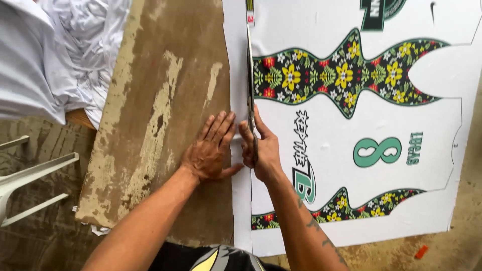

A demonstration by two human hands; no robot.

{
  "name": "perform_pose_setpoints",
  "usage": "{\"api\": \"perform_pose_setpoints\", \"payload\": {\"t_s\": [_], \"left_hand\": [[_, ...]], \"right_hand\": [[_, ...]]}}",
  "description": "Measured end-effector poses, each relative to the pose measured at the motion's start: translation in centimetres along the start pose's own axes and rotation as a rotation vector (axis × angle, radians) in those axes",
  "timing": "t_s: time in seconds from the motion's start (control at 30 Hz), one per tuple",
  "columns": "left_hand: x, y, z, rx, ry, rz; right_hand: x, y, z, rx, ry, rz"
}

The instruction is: The person uses shears to cut a large piece of white fabric with a printed jersey design, separating the front and back panels. They then fold the fabric, use a ruler and chalk to mark lines, and cut along the marked lines to create smaller fabric pieces.

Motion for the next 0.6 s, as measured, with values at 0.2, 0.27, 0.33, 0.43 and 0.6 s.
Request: {"api": "perform_pose_setpoints", "payload": {"t_s": [0.2,0.27,0.33,0.43,0.6], "left_hand": [[-0.3,-0.2,-0.2,-0.027,0.013,0.047],[-0.4,-0.4,-0.3,-0.026,0.013,0.062],[-0.1,-0.5,0.2,-0.029,0.024,0.077],[-0.6,-0.5,-0.1,0.002,0.03,0.063],[-0.5,-0.5,0.1,-0.014,0.046,0.056]], "right_hand": [[-3.5,-2.3,-2.6,-0.073,-0.01,0.024],[-3.6,-2.4,-2.9,-0.061,0.0,-0.004],[-3.8,-2.4,-2.7,-0.055,0.002,-0.026],[-5.7,-3.3,-3.8,-0.039,0.006,-0.005],[-8.3,-4.9,-7.1,-0.068,0.054,-0.038]]}}
Point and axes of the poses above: each hand's wrist, its own z-axis away from the middle knuckle, its own y-axis out of the back of the hand, x = y × z, the point moved 10 cm from there along -z, towards the middle knuckle, and after that the axes turned 7 degrees about x, right-handed, at the moved point
